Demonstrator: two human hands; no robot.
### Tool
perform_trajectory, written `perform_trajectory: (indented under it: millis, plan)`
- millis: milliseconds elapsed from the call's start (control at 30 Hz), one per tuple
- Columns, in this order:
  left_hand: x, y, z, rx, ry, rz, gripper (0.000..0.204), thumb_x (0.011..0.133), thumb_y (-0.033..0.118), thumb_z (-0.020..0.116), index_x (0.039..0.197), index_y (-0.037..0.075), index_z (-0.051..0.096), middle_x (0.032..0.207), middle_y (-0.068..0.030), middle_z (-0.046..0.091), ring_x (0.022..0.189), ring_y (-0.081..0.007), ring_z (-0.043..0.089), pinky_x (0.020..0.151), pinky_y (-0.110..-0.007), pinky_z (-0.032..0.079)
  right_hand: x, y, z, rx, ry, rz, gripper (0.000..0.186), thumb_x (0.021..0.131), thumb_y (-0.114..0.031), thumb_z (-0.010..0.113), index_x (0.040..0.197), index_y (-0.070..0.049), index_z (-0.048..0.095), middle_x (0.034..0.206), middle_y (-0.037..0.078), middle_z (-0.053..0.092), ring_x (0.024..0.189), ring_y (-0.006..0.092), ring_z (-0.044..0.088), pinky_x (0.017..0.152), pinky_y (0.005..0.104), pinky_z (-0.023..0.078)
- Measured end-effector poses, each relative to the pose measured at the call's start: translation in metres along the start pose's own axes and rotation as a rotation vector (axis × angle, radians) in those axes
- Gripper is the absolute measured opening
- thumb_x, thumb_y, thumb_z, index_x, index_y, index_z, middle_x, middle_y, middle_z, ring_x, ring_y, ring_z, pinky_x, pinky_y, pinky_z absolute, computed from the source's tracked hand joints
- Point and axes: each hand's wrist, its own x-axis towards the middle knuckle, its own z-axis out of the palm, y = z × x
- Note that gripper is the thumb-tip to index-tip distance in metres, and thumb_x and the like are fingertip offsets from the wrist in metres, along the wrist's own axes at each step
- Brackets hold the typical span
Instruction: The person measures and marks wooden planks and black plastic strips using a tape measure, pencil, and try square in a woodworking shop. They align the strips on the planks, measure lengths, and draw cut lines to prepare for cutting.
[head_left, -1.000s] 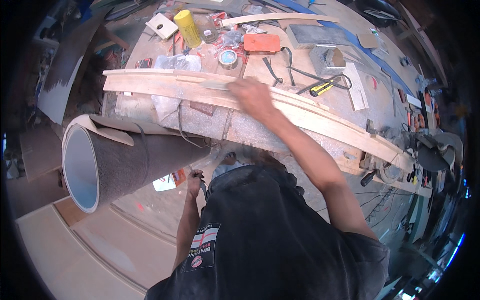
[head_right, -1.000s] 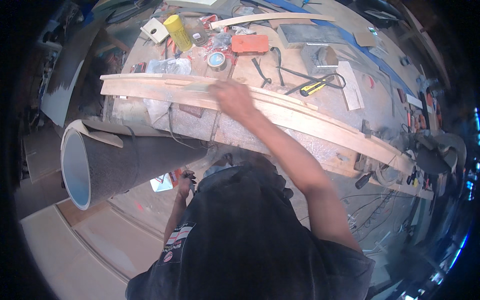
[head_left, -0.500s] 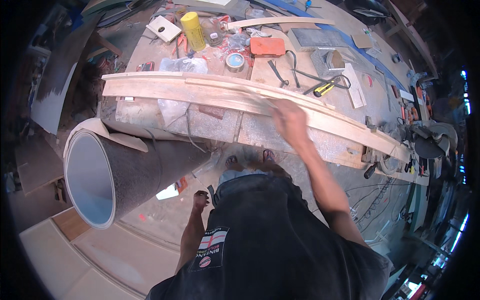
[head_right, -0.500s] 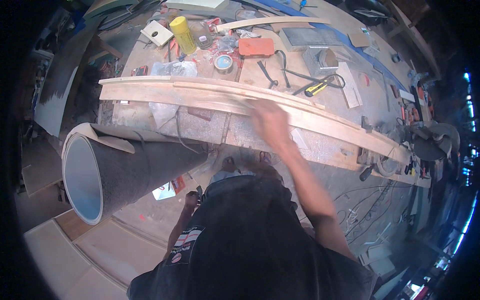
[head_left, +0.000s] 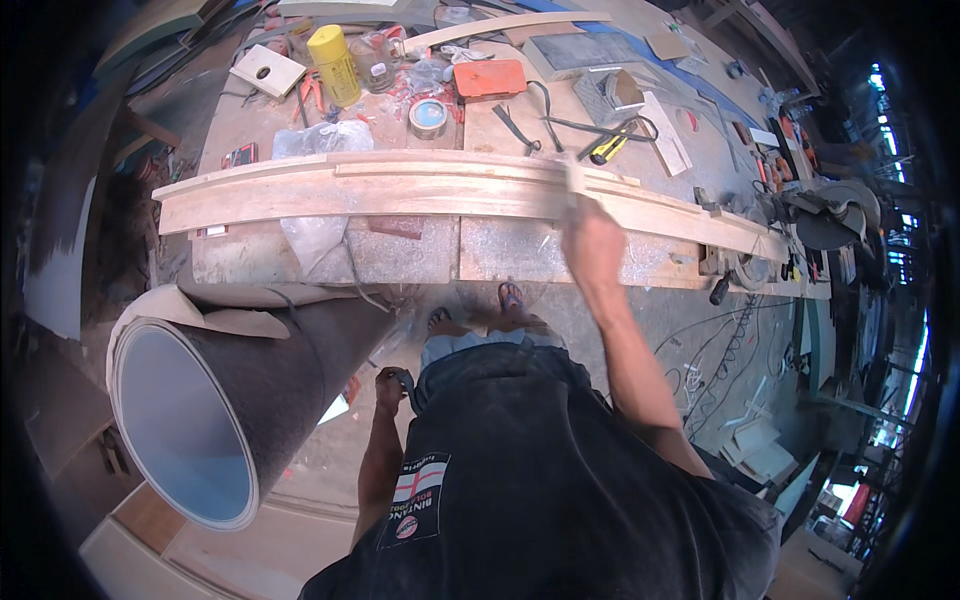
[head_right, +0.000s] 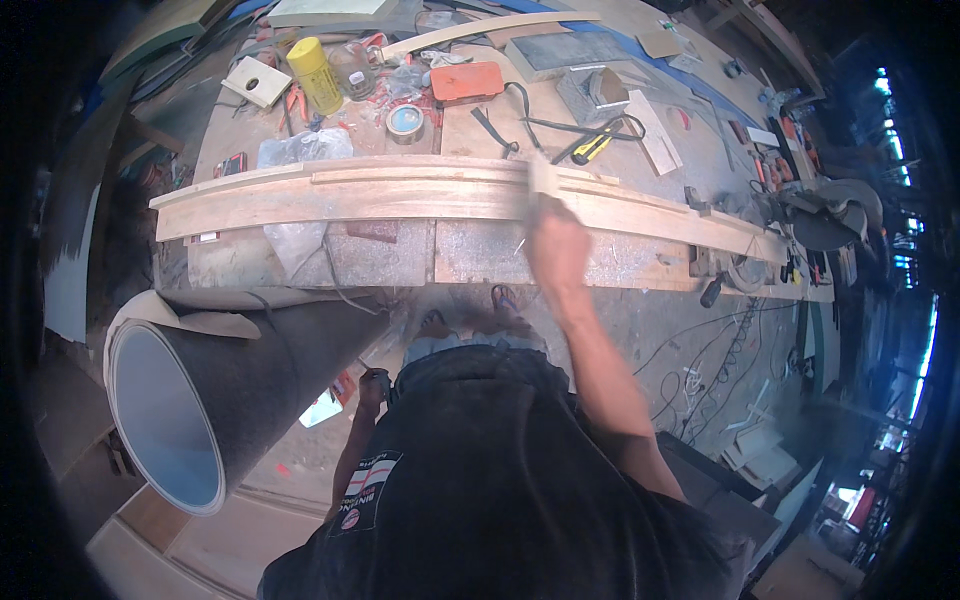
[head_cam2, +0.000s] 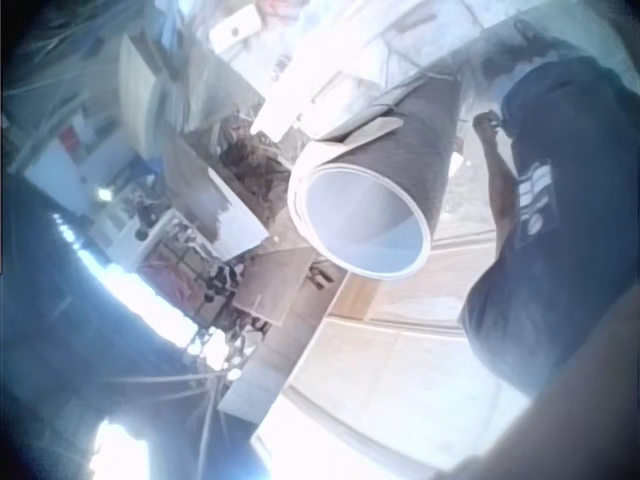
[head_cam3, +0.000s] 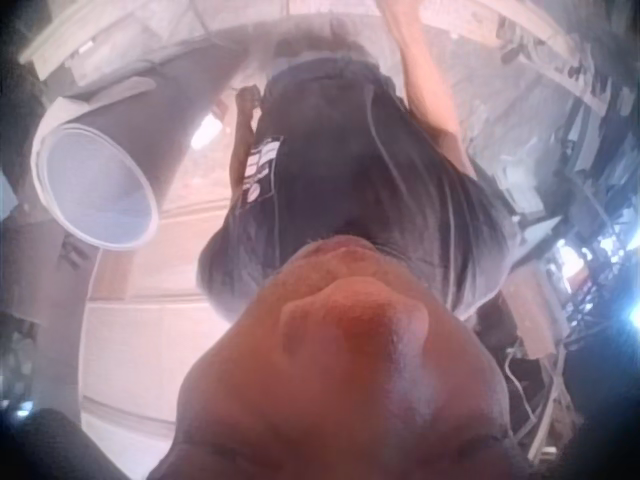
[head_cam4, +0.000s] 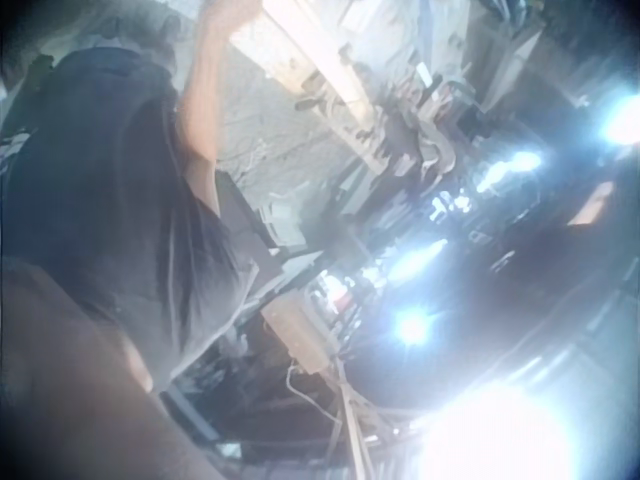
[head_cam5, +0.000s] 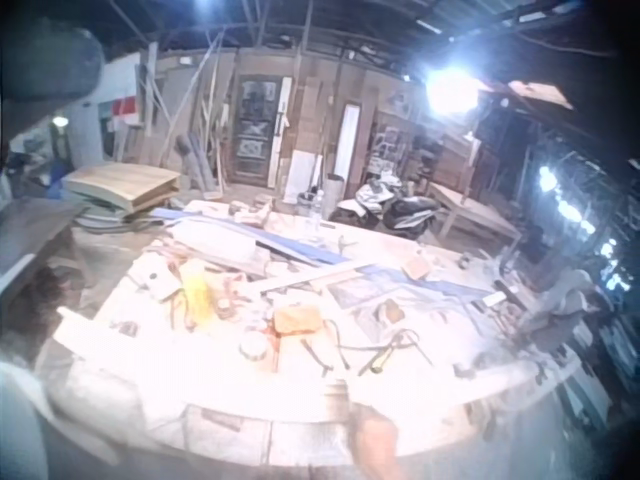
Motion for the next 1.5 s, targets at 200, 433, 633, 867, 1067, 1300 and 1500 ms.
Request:
perform_trajectory:
  millis: [200, 433, 633, 867, 1067, 1300, 1500]
  plan:
    - [0.000, 0.012, -0.025, -0.025, 0.051, -0.095, 0.021, 0.099, 0.017, 0.060, 0.118, 0.012, 0.070, 0.091, -0.0081, 0.072, 0.063, -0.0201, 0.071, 0.054, -0.036, 0.054, 0.010, -0.167, 0.070, 0.371, -0.009, -0.271, 0.017, 0.084, -0.004, 0.070, 0.100, 0.002, 0.067, 0.084, 0.020, 0.072, 0.075, 0.0363, 0.074, 0.065, 0.0481, 0.059]
    - [-0.009, 0.001, -0.047, -0.032, -0.017, -0.204, 0.021, 0.100, 0.018, 0.062, 0.119, 0.012, 0.069, 0.089, -0.0081, 0.071, 0.062, -0.0196, 0.069, 0.052, -0.036, 0.052, -0.001, -0.214, 0.045, 0.721, -0.188, -0.262, 0.024, 0.096, -0.013, 0.070, 0.116, 0.000, 0.076, 0.096, 0.021, 0.077, 0.085, 0.0354, 0.076, 0.077, 0.0485, 0.060]
    - [-0.001, -0.011, -0.037, 0.034, 0.003, -0.221, 0.024, 0.101, 0.020, 0.063, 0.121, 0.009, 0.069, 0.091, -0.0091, 0.072, 0.065, -0.0203, 0.070, 0.054, -0.036, 0.054, -0.046, -0.002, -0.033, 0.411, 0.058, 0.337, 0.030, 0.106, -0.025, 0.065, 0.122, -0.003, 0.077, 0.093, 0.021, 0.079, 0.080, 0.0280, 0.076, 0.076, 0.0431, 0.059]
    - [0.010, -0.004, -0.041, 0.011, -0.045, -0.213, 0.021, 0.101, 0.018, 0.062, 0.121, 0.011, 0.067, 0.092, -0.0085, 0.072, 0.065, -0.0198, 0.070, 0.055, -0.037, 0.054, -0.044, 0.051, -0.014, -0.163, 0.020, 0.350, 0.020, 0.100, -0.014, 0.063, 0.114, -0.007, 0.076, 0.095, 0.020, 0.076, 0.087, 0.0431, 0.074, 0.074, 0.0526, 0.058]
    - [0.019, 0.024, -0.054, 0.127, -0.022, -0.195, 0.021, 0.101, 0.017, 0.061, 0.121, 0.013, 0.067, 0.091, -0.0078, 0.072, 0.063, -0.0201, 0.069, 0.055, -0.038, 0.053, -0.035, -0.136, 0.042, 0.407, -0.139, -0.291, 0.029, 0.089, -0.003, 0.066, 0.114, -0.008, 0.080, 0.093, 0.017, 0.076, 0.084, 0.0362, 0.075, 0.070, 0.0465, 0.060]
    - [0.023, 0.014, -0.051, -0.007, -0.098, -0.108, 0.020, 0.100, 0.019, 0.064, 0.119, 0.014, 0.068, 0.091, -0.0082, 0.072, 0.064, -0.0197, 0.069, 0.056, -0.037, 0.053, -0.046, -0.056, -0.027, 0.336, 0.009, 0.136, 0.022, 0.099, -0.018, 0.072, 0.115, -0.005, 0.079, 0.096, 0.021, 0.078, 0.082, 0.0362, 0.077, 0.072, 0.0478, 0.059]
    - [0.013, -0.014, -0.026, 0.214, -0.083, -0.207, 0.025, 0.102, 0.018, 0.063, 0.126, 0.014, 0.066, 0.091, -0.0082, 0.073, 0.066, -0.0217, 0.070, 0.059, -0.043, 0.055, -0.036, -0.013, -0.005, -0.059, -0.152, 0.280, 0.023, 0.099, -0.012, 0.064, 0.118, -0.003, 0.073, 0.088, 0.021, 0.074, 0.076, 0.0417, 0.073, 0.066, 0.0502, 0.057]
